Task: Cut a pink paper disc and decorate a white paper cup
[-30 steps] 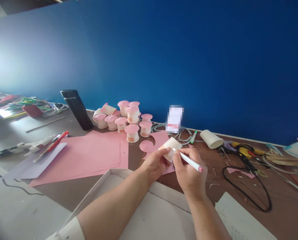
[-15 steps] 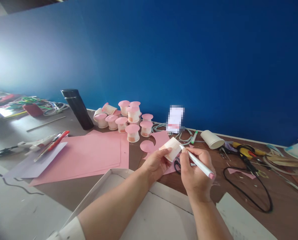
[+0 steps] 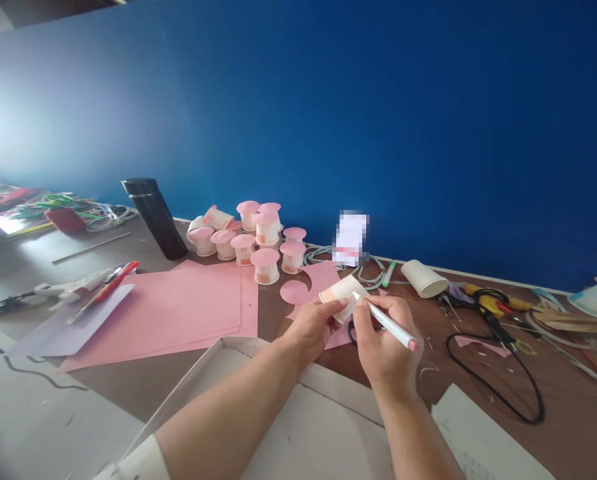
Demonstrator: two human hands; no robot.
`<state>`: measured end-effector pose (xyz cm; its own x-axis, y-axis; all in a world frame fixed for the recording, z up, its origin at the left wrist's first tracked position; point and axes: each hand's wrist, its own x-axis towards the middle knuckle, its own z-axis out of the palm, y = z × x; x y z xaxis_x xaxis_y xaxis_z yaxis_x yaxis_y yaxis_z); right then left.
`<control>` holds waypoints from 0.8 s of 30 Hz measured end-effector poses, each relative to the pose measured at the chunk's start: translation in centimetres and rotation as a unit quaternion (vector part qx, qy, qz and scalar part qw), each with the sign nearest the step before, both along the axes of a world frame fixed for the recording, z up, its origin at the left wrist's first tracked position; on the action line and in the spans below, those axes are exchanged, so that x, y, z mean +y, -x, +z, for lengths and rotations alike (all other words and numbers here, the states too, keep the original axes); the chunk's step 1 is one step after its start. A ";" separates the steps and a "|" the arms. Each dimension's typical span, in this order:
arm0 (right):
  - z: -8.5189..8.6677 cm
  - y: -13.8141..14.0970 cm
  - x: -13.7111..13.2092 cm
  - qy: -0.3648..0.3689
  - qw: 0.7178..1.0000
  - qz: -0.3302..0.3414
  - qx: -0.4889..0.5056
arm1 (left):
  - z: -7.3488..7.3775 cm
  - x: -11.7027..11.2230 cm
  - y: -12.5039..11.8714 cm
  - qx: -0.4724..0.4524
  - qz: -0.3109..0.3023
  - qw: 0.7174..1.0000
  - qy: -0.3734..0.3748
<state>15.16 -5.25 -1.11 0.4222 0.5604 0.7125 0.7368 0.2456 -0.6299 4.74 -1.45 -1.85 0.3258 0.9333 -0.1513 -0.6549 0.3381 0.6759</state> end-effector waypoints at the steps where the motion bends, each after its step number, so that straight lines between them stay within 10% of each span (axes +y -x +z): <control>1: 0.0 0.0 0.0 0.000 1.000 0.000 0.000 | 0.0 0.0 0.0 0.002 0.000 1.000 0.000; 24: 0.2 0.2 0.0 0.023 1.000 -0.013 0.000 | 0.5 -0.1 0.1 -0.030 -0.009 0.999 0.022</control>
